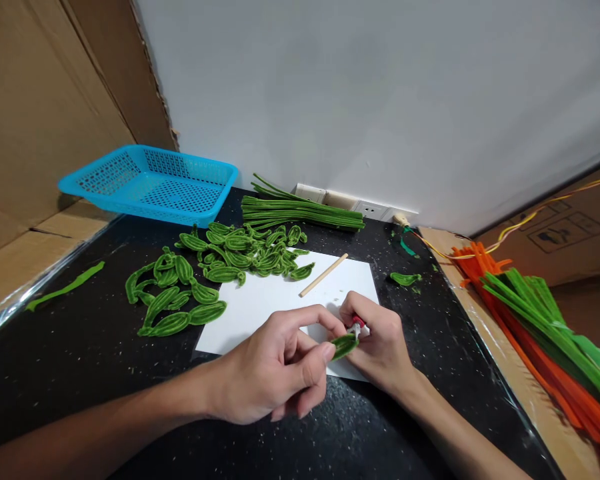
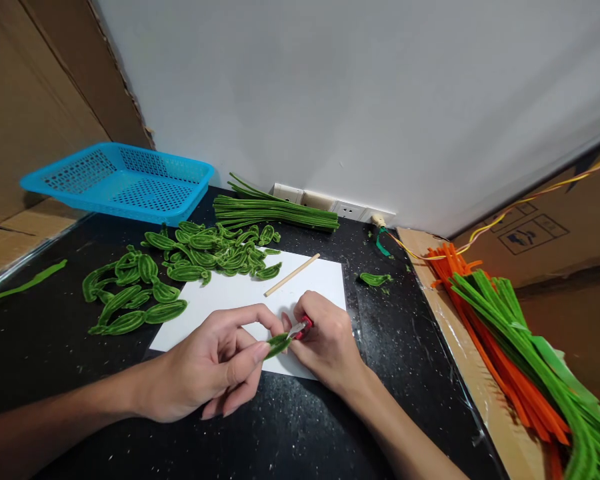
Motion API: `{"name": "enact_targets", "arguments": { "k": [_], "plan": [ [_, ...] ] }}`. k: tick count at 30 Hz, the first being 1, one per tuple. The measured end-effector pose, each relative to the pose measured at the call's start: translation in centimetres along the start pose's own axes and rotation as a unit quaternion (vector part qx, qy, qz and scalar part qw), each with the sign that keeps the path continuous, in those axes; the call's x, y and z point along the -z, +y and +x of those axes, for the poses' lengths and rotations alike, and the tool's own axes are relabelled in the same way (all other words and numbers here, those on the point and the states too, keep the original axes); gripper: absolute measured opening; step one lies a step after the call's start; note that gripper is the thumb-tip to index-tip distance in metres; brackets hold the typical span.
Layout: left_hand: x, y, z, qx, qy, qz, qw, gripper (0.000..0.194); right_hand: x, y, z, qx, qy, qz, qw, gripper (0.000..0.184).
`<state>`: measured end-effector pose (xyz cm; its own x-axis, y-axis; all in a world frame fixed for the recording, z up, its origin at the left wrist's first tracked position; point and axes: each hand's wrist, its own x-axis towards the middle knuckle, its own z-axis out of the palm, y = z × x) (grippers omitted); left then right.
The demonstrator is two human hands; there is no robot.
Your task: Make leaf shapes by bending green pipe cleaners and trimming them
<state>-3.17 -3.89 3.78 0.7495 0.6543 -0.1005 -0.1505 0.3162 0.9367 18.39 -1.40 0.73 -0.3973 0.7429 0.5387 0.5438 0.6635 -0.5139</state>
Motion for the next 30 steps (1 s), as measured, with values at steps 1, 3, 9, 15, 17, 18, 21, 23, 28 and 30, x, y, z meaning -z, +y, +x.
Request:
{"name": "enact_targets", "arguments": {
  "k": [1, 3, 9, 15, 17, 18, 21, 23, 28, 30],
  "plan": [
    [0.00, 0.09, -0.01, 0.003, 0.003, 0.003, 1.000, 0.023, -0.01, 0.04, -0.02, -0.001, 0.000, 0.000, 1.000, 0.033],
    [0.08, 0.21, -0.01, 0.006, 0.007, 0.009, 1.000, 0.024, -0.01, 0.08, -0.07, -0.002, -0.001, 0.002, 1.000, 0.033],
    [0.39, 0.17, 0.01, -0.001, 0.003, 0.015, 1.000, 0.024, 0.15, -0.04, -0.11, -0.011, -0.012, 0.015, 1.000, 0.031],
    [0.23, 0.25, 0.07, -0.016, 0.012, 0.019, 1.000, 0.021, 0.18, -0.12, -0.04, -0.009, -0.019, 0.020, 1.000, 0.031],
    [0.16, 0.39, 0.06, -0.018, 0.023, 0.025, 0.999, 0.020, 0.16, -0.13, -0.03, -0.008, -0.018, 0.020, 1.000, 0.031],
    [0.14, 0.46, 0.06, -0.016, 0.027, 0.029, 0.999, 0.020, 0.15, -0.14, -0.03, -0.008, -0.016, 0.020, 1.000, 0.031],
    [0.06, 0.67, 0.06, -0.011, 0.034, 0.038, 0.999, 0.021, 0.14, -0.16, -0.04, -0.004, -0.012, 0.019, 1.000, 0.031],
    [0.01, 0.76, 0.07, -0.010, 0.035, 0.036, 0.999, 0.022, 0.16, -0.20, -0.02, 0.001, -0.009, 0.018, 1.000, 0.030],
    [-0.01, 0.76, 0.04, -0.012, 0.039, 0.032, 0.999, 0.020, 0.34, -0.42, 0.14, -0.003, -0.019, 0.028, 0.999, 0.030],
    [0.04, 0.70, -0.01, -0.012, 0.040, 0.033, 0.999, 0.021, 0.39, -0.50, 0.17, -0.008, -0.027, 0.033, 0.999, 0.029]
  ]
}}
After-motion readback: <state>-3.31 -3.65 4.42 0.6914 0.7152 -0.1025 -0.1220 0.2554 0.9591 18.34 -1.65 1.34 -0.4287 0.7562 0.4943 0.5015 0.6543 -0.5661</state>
